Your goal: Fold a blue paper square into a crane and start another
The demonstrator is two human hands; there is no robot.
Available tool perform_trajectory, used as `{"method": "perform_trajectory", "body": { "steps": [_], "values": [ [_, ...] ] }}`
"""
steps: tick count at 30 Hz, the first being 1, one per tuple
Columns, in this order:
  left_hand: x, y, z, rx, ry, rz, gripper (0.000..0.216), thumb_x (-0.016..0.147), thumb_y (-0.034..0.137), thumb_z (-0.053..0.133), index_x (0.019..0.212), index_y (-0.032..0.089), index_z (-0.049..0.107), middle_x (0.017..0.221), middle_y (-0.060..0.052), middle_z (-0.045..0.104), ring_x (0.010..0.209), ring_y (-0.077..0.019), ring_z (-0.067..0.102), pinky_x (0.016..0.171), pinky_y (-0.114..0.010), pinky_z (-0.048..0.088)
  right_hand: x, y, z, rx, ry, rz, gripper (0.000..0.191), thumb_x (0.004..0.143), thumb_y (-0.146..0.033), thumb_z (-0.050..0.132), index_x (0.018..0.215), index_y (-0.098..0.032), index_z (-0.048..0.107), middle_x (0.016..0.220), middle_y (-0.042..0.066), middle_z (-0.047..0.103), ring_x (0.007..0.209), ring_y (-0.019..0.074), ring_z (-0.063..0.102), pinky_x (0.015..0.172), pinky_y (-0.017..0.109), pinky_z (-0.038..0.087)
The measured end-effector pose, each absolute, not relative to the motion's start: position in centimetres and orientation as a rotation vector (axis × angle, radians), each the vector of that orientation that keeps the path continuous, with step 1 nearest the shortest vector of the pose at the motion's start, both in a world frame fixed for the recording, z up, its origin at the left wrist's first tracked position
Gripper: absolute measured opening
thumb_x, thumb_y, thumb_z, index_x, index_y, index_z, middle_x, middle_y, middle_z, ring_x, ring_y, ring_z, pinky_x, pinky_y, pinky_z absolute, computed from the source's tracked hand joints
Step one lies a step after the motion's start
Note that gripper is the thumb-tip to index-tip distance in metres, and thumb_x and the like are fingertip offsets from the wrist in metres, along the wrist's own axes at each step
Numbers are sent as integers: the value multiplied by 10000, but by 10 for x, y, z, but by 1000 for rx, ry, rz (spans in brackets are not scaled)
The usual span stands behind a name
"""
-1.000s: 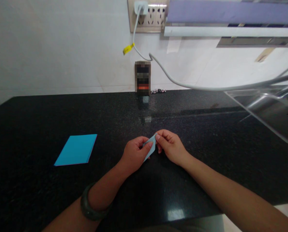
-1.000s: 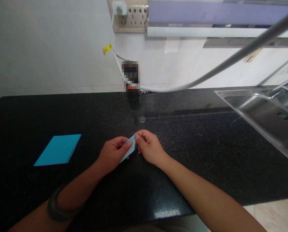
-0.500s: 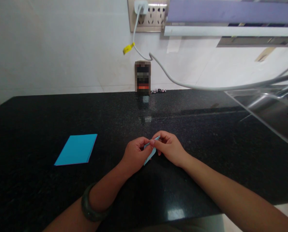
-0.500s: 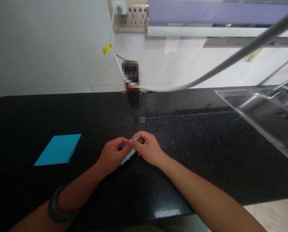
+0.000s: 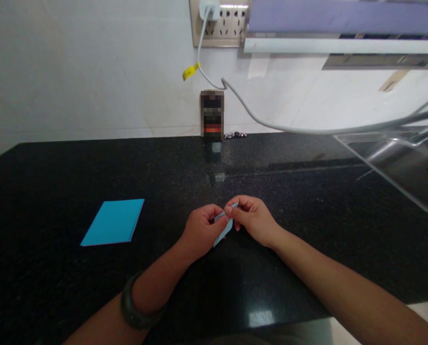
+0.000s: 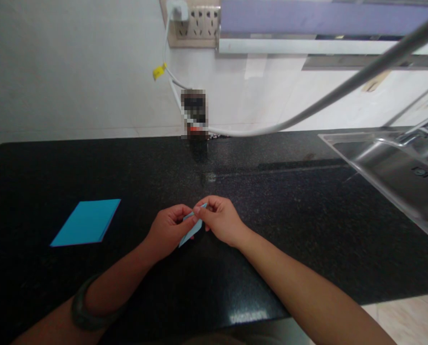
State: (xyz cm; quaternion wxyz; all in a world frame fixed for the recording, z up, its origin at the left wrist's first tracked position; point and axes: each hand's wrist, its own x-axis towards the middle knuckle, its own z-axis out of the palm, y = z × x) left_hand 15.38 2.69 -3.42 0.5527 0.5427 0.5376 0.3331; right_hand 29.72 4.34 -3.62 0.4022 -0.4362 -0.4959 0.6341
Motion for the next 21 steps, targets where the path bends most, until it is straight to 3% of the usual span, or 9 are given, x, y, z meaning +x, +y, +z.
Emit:
{"method": "perform_trajectory", "body": {
  "steps": [11,18,21],
  "values": [
    [153,28,-33,1248,1245,800,180,692,332,602,668,158,565,507,28,575,426,-95,518,394,-190,384,298,44,-36,-1107,-1206,1592,254,690,-388,645,677,-136,630,496,-27,546,395,51,436,391,189,342],
    [153,28,-33,1222,1232,808,159,697,309,601,666,157,569,508,32,582,415,-86,513,384,-179,372,300,48,-38,-1024,-1005,1771,463,709,-590,555,686,-134,625,444,-39,466,387,69,433,359,198,394],
    [153,28,-31,1184,1245,806,166,700,313,605,670,154,566,499,31,582,405,-85,512,376,-177,369,300,48,-37,-1042,-1090,1736,388,666,-526,646,660,-142,595,483,-37,513,392,56,440,362,181,375]
  ]
}}
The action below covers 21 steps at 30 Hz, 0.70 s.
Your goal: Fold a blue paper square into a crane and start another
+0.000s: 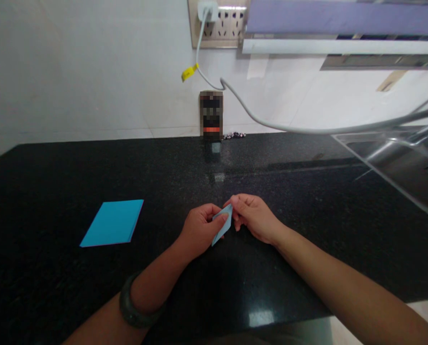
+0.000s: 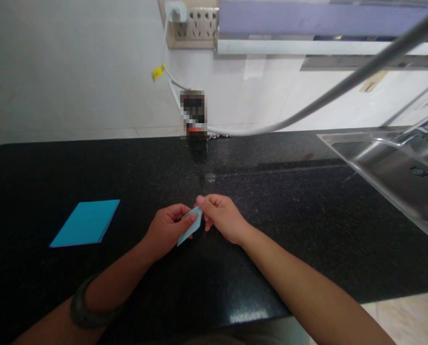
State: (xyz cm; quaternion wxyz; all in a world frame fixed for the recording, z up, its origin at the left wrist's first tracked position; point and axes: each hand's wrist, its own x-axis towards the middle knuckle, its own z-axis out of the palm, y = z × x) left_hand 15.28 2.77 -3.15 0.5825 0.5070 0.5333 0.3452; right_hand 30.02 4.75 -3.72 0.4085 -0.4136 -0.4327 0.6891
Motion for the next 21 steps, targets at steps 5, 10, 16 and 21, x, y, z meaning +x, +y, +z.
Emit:
{"method": "perform_trajectory", "body": {
  "steps": [5,10,16,21],
  "values": [
    [152,29,-33,1127,1165,810,184,693,309,634,729,137,582,553,15,615,447,-89,554,427,-186,420,301,47,-39,-1095,-1156,1640,318,609,-400,735,584,-146,545,496,-35,550,379,41,429,360,172,324],
    [153,30,-37,991,1023,846,433,639,221,698,1028,141,528,750,-17,684,611,-122,646,580,-222,495,305,50,-37,-1112,-1027,1604,342,564,-387,765,554,-152,517,470,-50,520,357,36,402,337,173,289],
    [152,30,-37,975,1011,835,485,672,214,684,1102,141,472,731,-25,689,671,-145,670,600,-216,494,304,50,-35,-1079,-966,1609,335,572,-379,762,551,-158,511,420,-64,490,340,38,395,329,169,300],
    [151,30,-36,997,991,832,438,668,231,688,1047,154,482,728,-27,692,712,-172,680,612,-230,500,304,51,-36,-1088,-904,1651,343,561,-366,771,538,-152,504,400,-63,478,332,33,389,321,159,297]
  ]
}}
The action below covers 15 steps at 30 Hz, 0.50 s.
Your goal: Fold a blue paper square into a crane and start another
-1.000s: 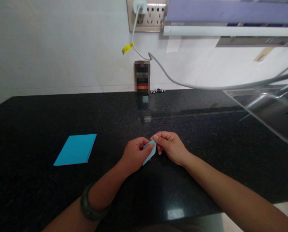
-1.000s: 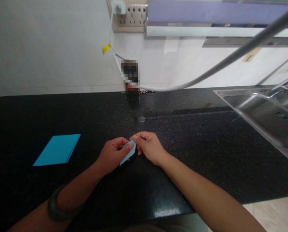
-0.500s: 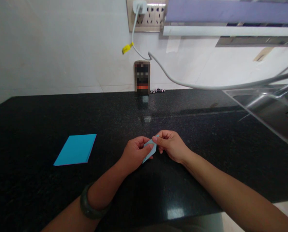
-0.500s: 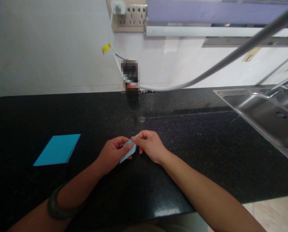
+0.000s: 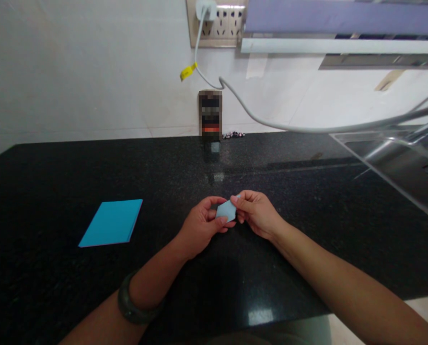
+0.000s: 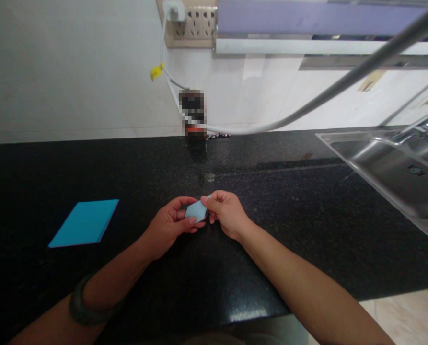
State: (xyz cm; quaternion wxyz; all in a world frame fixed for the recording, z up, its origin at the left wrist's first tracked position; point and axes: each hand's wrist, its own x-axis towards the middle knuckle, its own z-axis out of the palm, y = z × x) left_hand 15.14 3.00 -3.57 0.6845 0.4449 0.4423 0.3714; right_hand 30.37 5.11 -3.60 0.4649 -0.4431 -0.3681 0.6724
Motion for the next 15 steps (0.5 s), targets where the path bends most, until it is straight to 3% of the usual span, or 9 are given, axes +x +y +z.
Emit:
{"method": "perform_trajectory", "body": {
  "steps": [9,15],
  "values": [
    [152,29,-33,1046,963,893,467,686,238,676,1089,159,451,723,-24,697,736,-172,679,635,-230,503,305,55,-41,-1080,-861,1809,342,587,-392,754,569,-142,522,403,-70,458,332,29,394,331,151,330],
    [152,32,-31,987,1048,1016,684,650,251,717,1217,170,344,587,44,644,609,-138,649,580,-221,495,302,48,-39,-1142,-1187,1650,297,590,-364,756,670,-130,593,594,-7,606,444,55,480,364,166,351]
  ]
}}
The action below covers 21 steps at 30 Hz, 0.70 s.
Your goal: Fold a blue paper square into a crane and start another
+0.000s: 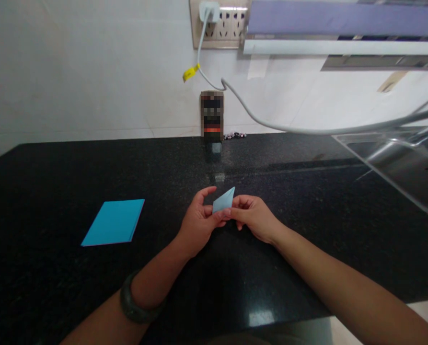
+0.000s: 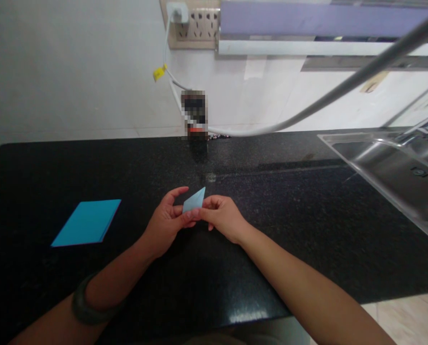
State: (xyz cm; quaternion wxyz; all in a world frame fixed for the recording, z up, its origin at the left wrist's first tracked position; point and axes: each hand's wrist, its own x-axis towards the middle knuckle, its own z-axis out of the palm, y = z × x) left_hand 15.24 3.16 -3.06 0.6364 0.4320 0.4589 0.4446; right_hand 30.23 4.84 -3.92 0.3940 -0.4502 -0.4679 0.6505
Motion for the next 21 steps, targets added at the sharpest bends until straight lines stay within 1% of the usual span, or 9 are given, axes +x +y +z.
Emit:
{"method": "perform_trajectory", "body": {
  "steps": [2,3,4,6,7,9,14,17,21],
  "values": [
    [153,32,-30,971,1070,1020,716,641,247,726,1231,176,328,575,56,633,580,-130,638,570,-223,493,302,47,-39,-1145,-1257,1590,276,604,-353,748,686,-134,602,615,2,620,472,64,495,382,171,354],
    [153,32,-30,963,1090,1007,676,645,249,722,1208,171,356,590,46,641,581,-132,639,563,-223,492,302,47,-39,-1146,-1270,1563,266,611,-351,743,680,-136,603,607,0,615,473,63,490,388,174,354],
    [153,32,-31,961,1116,981,584,658,257,710,1152,159,415,611,29,650,582,-132,640,552,-220,487,302,47,-39,-1149,-1269,1541,260,616,-351,740,669,-137,602,596,-5,604,467,60,478,392,176,352],
    [153,32,-32,986,1171,904,319,698,283,668,945,125,541,625,-5,656,546,-121,629,511,-205,465,302,47,-39,-1154,-1234,1513,258,610,-351,742,646,-141,596,575,-18,577,448,52,447,384,180,338],
    [153,32,-33,1004,1191,868,227,716,294,646,833,116,568,620,-17,654,521,-112,618,493,-200,453,302,47,-40,-1155,-1202,1509,262,601,-354,746,638,-144,592,568,-24,565,436,48,431,375,181,327],
    [152,32,-33,1025,1199,827,191,732,297,624,709,114,575,610,-26,653,502,-106,608,483,-201,446,301,48,-40,-1145,-1143,1541,275,584,-363,752,637,-147,589,570,-30,555,422,44,415,361,181,314],
    [153,30,-30,1023,1189,829,169,726,284,627,703,127,568,585,-14,649,505,-119,618,491,-215,465,300,46,-38,-1104,-1126,1661,292,579,-374,750,616,-140,580,551,-31,544,423,47,432,363,177,328],
    [153,30,-29,1066,1176,830,169,734,280,613,678,130,559,562,-8,637,475,-112,603,469,-207,454,301,46,-36,-1114,-1117,1655,292,584,-362,749,578,-140,560,510,-42,521,400,40,414,360,174,314],
    [153,30,-31,1107,1138,826,185,744,303,592,678,133,559,557,-3,626,464,-100,588,467,-202,446,301,46,-34,-1141,-1091,1648,303,555,-364,765,568,-141,561,510,-38,533,388,40,411,349,177,303]
  ]
}}
